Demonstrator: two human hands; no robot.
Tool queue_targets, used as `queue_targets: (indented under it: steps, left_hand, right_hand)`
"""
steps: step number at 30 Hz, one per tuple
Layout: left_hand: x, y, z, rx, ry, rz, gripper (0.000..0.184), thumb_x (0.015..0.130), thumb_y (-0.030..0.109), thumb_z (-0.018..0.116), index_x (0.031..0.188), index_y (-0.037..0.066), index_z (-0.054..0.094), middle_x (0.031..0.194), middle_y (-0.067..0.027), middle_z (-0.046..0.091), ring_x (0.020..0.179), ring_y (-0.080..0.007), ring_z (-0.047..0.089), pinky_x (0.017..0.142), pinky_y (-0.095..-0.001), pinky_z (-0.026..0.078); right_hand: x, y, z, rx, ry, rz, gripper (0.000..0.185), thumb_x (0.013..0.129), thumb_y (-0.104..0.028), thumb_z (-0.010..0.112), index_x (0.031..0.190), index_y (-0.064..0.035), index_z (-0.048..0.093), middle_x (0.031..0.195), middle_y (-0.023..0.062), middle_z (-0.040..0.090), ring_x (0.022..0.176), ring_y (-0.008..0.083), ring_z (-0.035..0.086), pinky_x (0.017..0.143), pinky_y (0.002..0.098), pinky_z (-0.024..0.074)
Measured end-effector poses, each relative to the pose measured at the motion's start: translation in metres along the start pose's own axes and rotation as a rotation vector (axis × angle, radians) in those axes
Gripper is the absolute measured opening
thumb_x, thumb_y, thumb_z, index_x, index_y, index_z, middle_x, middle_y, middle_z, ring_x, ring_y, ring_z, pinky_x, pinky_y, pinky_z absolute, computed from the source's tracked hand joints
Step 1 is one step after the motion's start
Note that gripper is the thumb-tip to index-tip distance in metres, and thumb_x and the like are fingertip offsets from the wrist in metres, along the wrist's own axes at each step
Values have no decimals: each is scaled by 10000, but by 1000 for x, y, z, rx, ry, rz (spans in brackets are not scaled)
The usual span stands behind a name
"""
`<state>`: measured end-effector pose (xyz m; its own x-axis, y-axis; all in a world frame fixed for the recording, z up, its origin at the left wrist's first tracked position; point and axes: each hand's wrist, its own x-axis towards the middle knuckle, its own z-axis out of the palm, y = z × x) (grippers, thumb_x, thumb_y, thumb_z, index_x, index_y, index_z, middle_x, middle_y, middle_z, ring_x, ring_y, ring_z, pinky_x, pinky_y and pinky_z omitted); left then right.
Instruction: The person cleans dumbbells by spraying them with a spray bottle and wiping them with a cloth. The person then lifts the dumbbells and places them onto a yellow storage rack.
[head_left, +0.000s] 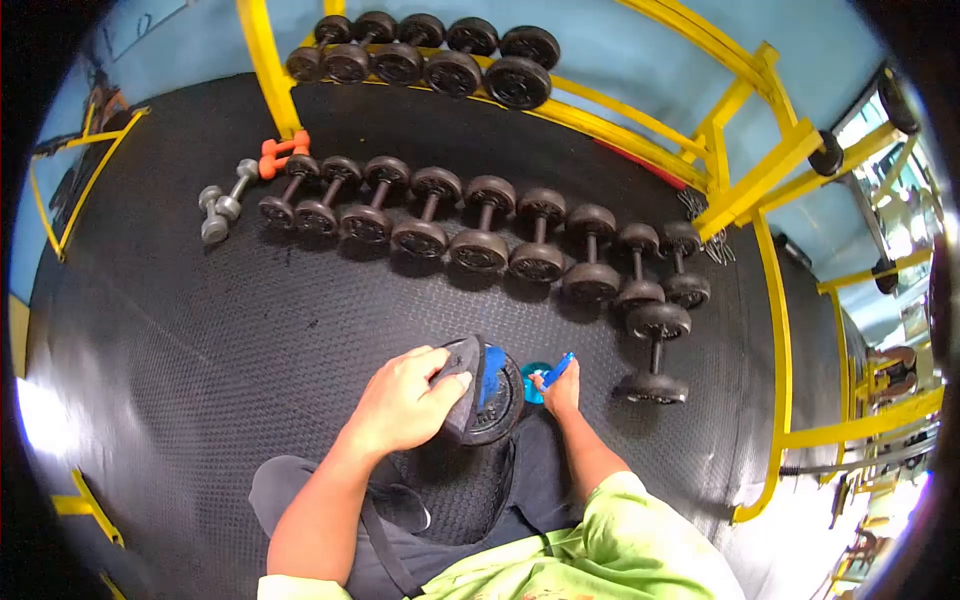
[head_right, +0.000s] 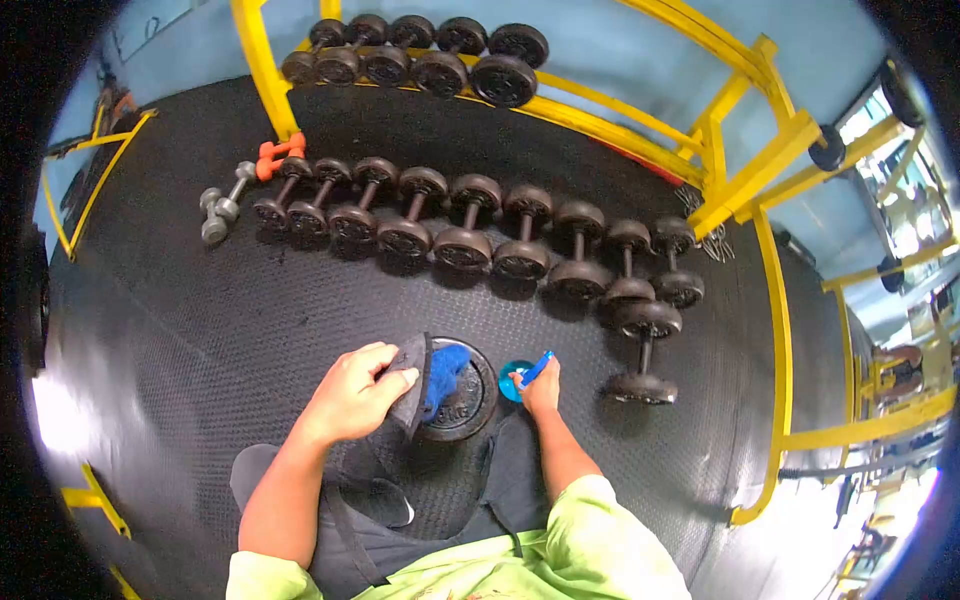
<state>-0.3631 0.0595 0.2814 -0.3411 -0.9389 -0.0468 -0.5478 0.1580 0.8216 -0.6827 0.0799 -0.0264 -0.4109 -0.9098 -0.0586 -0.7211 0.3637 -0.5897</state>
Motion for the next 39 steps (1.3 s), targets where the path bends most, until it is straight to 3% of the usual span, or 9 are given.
queue_targets:
  steps: [5, 6, 10, 11, 16, 25, 29, 36, 39]
  left_hand:
    - [9, -3, 12, -173, -91, -140, 334, 862, 304, 590, 914, -25, 615, 848, -222, 622, 796, -370, 631, 701, -415, 470]
    - [12, -4, 16, -185, -117, -162, 346, 865, 312, 591, 965, -17, 630, 872, -232, 639, 795, -360, 645, 703, -400, 478]
    - [16, -19, 55, -225, -176, -183, 513, 856, 379, 625, 1151, -39, 594, 1050, -266, 647, 959, -372, 647, 839, -365, 493]
    - [20, -38, 76, -300, -136, -84, 612, 870, 360, 610, 1302, -52, 478, 1271, -300, 535, 1156, -395, 555, 990, -395, 428]
    - [24, -20, 17, 234, 235, -18, 666, 871, 208, 599, 1417, -42, 311, 1431, -298, 358, 1288, -422, 426, 1074, -453, 353]
    - [0, -18, -25, -30, 264, -77, 614, 851, 249, 670, 1366, 45, 405, 1274, -266, 543, 1172, -355, 552, 951, -409, 463]
    - [-6, -12, -19, 35, 347, 57, 614, 843, 258, 677, 1352, 34, 417, 1223, -268, 572, 1137, -353, 576, 880, -397, 493]
    - [-7, -12, -32, -10, 325, -11, 626, 814, 272, 690, 1338, 39, 440, 1190, -249, 596, 1105, -350, 594, 900, -400, 488]
    - [-9, -9, -39, 19, 397, 26, 612, 811, 264, 683, 1319, 14, 451, 1179, -254, 597, 1104, -364, 588, 947, -409, 463]
  right_hand:
    - [-4, -2, -46, -243, -262, 148, 852, 674, -148, 757, 1377, 72, 328, 1283, 255, 509, 1233, 393, 474, 1069, 426, 380]
    - [-16, -11, -65, -189, -17, -38, 804, 685, -111, 716, 1394, 10, 358, 1261, 252, 530, 1146, 414, 536, 1021, 418, 429]
    - [-73, -147, -144, 1215, -495, 90, 807, 790, -219, 740, 1457, -79, 307, 1326, 136, 501, 1167, 258, 523, 987, 408, 438]
    - [-84, -166, -135, 967, -471, -46, 734, 802, -236, 728, 1432, -102, 375, 1371, 175, 469, 1199, 299, 513, 1015, 421, 418]
    - [-92, -198, -19, -272, -32, -563, 630, 844, -477, 580, 1357, -119, 502, 1426, 230, 409, 1349, 379, 352, 1087, 631, 189]
    - [-108, -143, -87, -218, -472, -848, 366, 685, -209, 639, 1035, -101, 620, 1078, 131, 609, 1117, 297, 553, 1029, 503, 360]
    - [-58, -161, -31, -173, 97, -730, 361, 741, -235, 617, 1059, -66, 619, 1252, 173, 569, 1204, 338, 503, 1051, 521, 324]
    - [-114, -155, -62, -67, -350, -999, 377, 707, -227, 681, 1054, -90, 629, 1176, 128, 602, 1145, 305, 544, 1038, 480, 362]
    - [-94, -118, -80, -141, -95, -890, 429, 664, -211, 692, 1062, -70, 619, 1035, 188, 607, 1004, 368, 571, 919, 476, 434]
